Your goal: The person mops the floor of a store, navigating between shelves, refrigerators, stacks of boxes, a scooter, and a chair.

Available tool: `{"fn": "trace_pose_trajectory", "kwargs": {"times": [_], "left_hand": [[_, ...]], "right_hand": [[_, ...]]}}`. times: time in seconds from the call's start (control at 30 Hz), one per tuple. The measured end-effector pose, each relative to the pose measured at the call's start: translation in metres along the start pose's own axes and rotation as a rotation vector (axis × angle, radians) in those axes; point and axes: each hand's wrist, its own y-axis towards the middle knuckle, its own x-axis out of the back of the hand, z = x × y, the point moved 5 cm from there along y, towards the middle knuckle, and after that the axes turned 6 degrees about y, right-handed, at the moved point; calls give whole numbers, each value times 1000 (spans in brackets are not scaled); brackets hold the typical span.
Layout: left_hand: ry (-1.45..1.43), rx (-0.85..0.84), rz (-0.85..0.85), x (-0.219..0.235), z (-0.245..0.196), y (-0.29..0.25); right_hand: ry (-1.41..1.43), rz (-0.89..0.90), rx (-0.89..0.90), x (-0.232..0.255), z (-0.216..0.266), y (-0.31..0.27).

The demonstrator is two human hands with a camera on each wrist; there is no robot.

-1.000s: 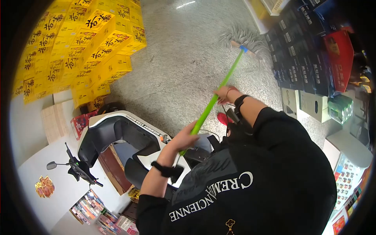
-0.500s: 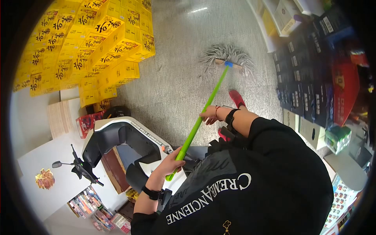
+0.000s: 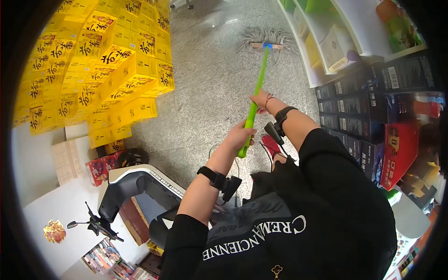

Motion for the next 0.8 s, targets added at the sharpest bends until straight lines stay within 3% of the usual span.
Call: {"fn": "trace_pose_trajectory", "kwargs": {"times": [0.07, 0.17, 0.27, 0.3, 0.37, 0.4, 0.5, 0.73, 0.8], "left_hand": [[96, 27, -42, 6, 0, -15], [165, -3, -11, 27, 50, -36], [43, 113, -52, 52, 98, -91], [-43, 138, -72, 57, 118, -110], [-76, 162, 25, 64, 145, -149], [-114, 185, 14, 64, 152, -167], [-159, 210, -9, 56, 169, -203], [-142, 229, -44, 40, 114, -178], [-32, 209, -135, 46, 75, -143]], "right_hand": [[-53, 56, 4, -15, -12, 6], [-98, 210, -33, -57, -28, -8], [-130, 446, -82, -107, -51, -38], [-143, 597, -151, -124, -60, -47], [-207, 735, -160, -155, -78, -67], [-248, 814, -248, -166, -81, -81], [-324, 889, -183, -183, -89, -101], [-339, 974, -160, -154, -58, -73], [-290, 873, -125, -126, -33, -42]]}}
